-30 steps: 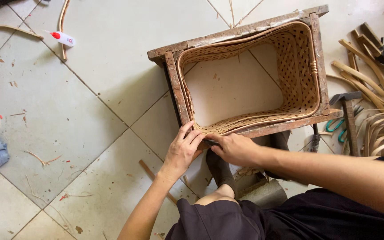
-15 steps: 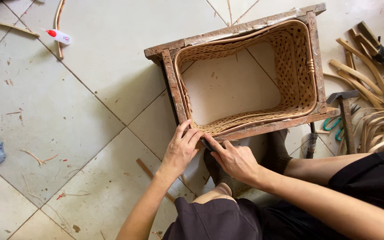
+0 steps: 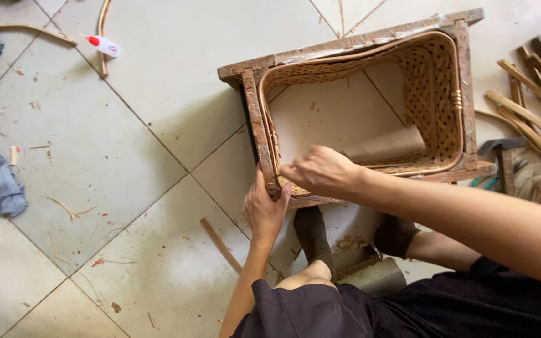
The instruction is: The person sits on the floor weaving a bamboo basket inside a wooden mold. They fit a woven bamboo panel into the frame, tuck and press the rim strips into place, add curved bamboo ribs across the opening, and tap the strips with a hammer to seat them.
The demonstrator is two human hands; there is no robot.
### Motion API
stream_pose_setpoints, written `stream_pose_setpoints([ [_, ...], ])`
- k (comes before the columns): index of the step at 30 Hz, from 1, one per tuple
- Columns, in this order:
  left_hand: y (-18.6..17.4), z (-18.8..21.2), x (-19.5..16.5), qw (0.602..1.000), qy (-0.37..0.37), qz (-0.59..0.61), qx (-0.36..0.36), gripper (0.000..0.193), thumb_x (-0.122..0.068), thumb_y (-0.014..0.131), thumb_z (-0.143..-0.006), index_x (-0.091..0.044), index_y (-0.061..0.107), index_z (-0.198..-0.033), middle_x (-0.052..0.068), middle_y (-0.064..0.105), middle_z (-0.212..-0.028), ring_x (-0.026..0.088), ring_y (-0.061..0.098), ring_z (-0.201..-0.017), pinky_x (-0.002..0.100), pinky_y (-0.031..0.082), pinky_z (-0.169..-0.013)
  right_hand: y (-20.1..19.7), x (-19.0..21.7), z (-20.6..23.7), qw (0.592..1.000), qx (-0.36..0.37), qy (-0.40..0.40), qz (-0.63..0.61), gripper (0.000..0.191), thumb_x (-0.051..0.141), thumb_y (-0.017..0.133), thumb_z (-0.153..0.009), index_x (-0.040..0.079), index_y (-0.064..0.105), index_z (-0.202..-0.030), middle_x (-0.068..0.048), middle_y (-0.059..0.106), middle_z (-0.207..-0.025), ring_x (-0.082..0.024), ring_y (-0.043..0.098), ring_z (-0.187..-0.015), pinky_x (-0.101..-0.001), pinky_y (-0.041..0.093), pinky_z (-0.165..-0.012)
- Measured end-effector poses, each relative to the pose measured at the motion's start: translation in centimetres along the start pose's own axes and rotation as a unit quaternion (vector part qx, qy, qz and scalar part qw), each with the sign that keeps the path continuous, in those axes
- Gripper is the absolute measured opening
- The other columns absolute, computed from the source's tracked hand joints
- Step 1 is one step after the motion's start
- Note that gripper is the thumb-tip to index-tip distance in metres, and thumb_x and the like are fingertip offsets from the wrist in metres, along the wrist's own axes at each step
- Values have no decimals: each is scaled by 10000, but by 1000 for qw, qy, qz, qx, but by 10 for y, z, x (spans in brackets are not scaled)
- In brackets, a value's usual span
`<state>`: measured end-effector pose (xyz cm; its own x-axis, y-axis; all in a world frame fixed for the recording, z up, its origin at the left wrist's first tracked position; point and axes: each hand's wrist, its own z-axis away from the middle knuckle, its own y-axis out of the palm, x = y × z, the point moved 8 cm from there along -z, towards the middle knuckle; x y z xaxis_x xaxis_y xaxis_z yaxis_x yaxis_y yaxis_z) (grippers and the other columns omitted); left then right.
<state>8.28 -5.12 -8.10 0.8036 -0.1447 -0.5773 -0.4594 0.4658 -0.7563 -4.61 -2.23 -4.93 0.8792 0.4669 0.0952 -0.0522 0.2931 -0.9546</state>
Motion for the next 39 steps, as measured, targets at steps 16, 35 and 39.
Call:
stream_pose_setpoints([
  [16,0,0,0,990,78,-14,-116,637,-350,753,-842,0,578,-1345,127,716,-897,306,697,-894,464,486,-970,-35,13,-45,891,-216,-323,233,160,331,657,-858,182,619,-903,46,644,-890,-159,650,-940,-340,488,-923],
  [35,-2,2,-3,981,71,38,-176,467,-281,798,-714,-51,671,-1099,131,725,-929,331,697,-896,474,506,-945,22,99,-98,730,308,-299,532,253,152,448,-988,-18,631,-949,-42,573,-826,-149,545,-772,-275,482,-679],
  [39,-2,2,1,979,56,63,-184,482,-273,788,-716,-45,666,-1122,132,727,-926,325,701,-894,473,509,-957,16,89,-93,532,288,-338,721,193,233,481,-927,62,561,-891,-32,547,-850,-152,531,-775,-297,496,-691],
])
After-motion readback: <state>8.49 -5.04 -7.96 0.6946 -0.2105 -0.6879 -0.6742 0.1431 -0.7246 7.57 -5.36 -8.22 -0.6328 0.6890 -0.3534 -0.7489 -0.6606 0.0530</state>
